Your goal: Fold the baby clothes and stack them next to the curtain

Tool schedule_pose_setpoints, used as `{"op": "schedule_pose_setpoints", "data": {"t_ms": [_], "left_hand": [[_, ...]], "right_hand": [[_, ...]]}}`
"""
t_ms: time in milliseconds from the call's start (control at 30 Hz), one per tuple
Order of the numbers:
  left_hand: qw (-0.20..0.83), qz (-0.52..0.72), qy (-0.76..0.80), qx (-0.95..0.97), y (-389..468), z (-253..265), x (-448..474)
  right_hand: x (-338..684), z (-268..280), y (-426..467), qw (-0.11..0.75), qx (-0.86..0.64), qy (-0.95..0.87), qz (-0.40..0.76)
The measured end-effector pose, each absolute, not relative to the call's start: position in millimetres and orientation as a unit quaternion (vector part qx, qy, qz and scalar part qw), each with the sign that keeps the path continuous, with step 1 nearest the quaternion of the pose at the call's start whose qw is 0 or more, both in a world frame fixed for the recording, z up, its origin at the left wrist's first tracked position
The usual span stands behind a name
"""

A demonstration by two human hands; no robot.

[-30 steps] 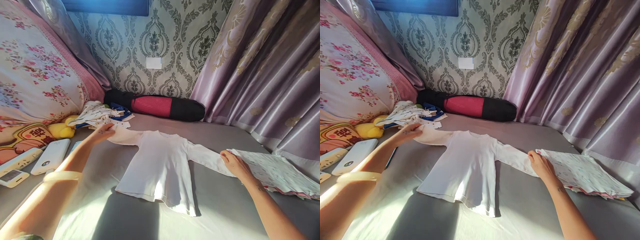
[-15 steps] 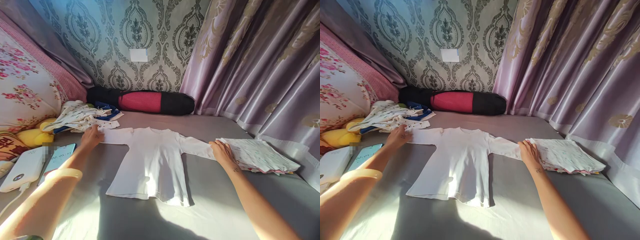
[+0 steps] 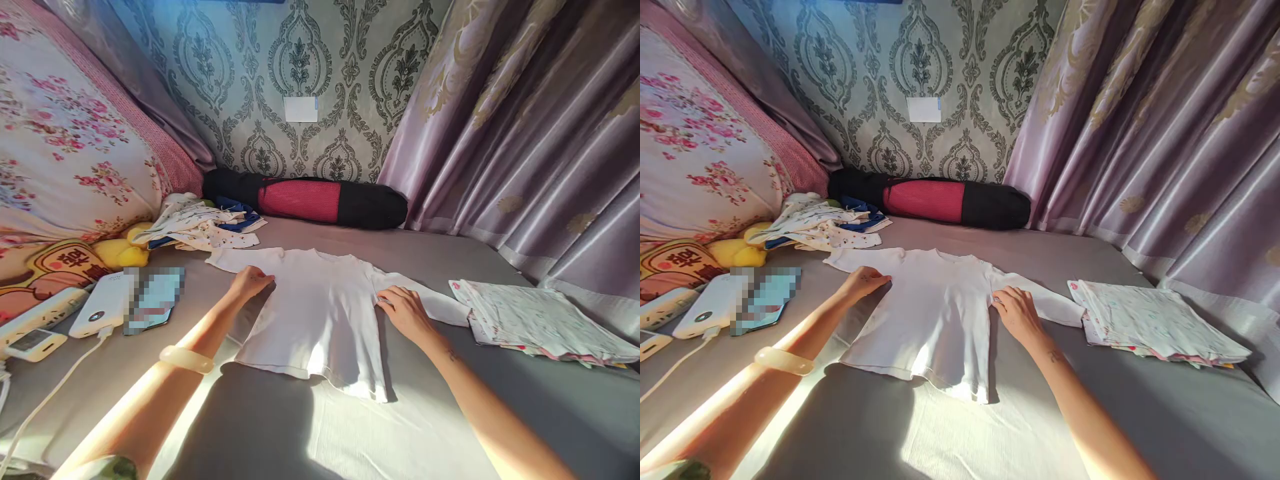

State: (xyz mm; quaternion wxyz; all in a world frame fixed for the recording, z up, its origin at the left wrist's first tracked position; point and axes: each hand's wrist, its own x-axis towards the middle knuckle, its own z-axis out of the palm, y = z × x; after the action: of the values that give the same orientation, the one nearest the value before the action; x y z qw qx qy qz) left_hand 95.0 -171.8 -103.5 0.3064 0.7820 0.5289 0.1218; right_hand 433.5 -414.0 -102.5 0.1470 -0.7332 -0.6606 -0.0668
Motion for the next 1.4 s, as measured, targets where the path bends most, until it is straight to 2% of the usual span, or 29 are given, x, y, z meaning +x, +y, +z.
{"op": "schedule_pose_setpoints", "data": {"t_ms": [100, 300, 433, 600, 733, 900, 1100, 1400], "left_hand": [[0.258, 0.125, 0.603, 0.744, -180.5, -97.7, 109.4], [0.26, 0.117, 0.603, 0.745, -186.4, -89.1, 120.9], [0.2, 0.138, 0.603, 0.76, -186.3, -92.4, 121.7], [0.15, 0.147, 0.575, 0.791, -190.6, -96.3, 116.4], [0.189, 0.11, 0.563, 0.797, -205.2, -90.7, 99.3], [0.273, 0.048, 0.497, 0.822, -246.3, -78.1, 71.4], [0.3, -0.019, 0.505, 0.809, -287.8, -68.0, 55.4], [0.495, -0.054, 0.404, 0.768, -283.1, -63.1, 34.2]], "right_hand": [[426.6, -99.3, -412.4, 0.113, -0.725, -0.675, -0.073], [428.3, -91.0, -416.3, 0.052, -0.679, -0.723, -0.117], [433.0, -89.1, -414.0, 0.024, -0.661, -0.735, -0.149], [432.0, -90.4, -416.1, 0.047, -0.685, -0.713, -0.141], [411.8, -85.9, -433.0, 0.109, -0.792, -0.594, -0.082], [371.8, -78.4, -465.7, 0.117, -0.847, -0.502, 0.131], [333.3, -63.4, -491.6, 0.104, -0.853, -0.472, 0.198], [334.6, -60.6, -498.0, 0.137, -0.817, -0.472, 0.303]]}}
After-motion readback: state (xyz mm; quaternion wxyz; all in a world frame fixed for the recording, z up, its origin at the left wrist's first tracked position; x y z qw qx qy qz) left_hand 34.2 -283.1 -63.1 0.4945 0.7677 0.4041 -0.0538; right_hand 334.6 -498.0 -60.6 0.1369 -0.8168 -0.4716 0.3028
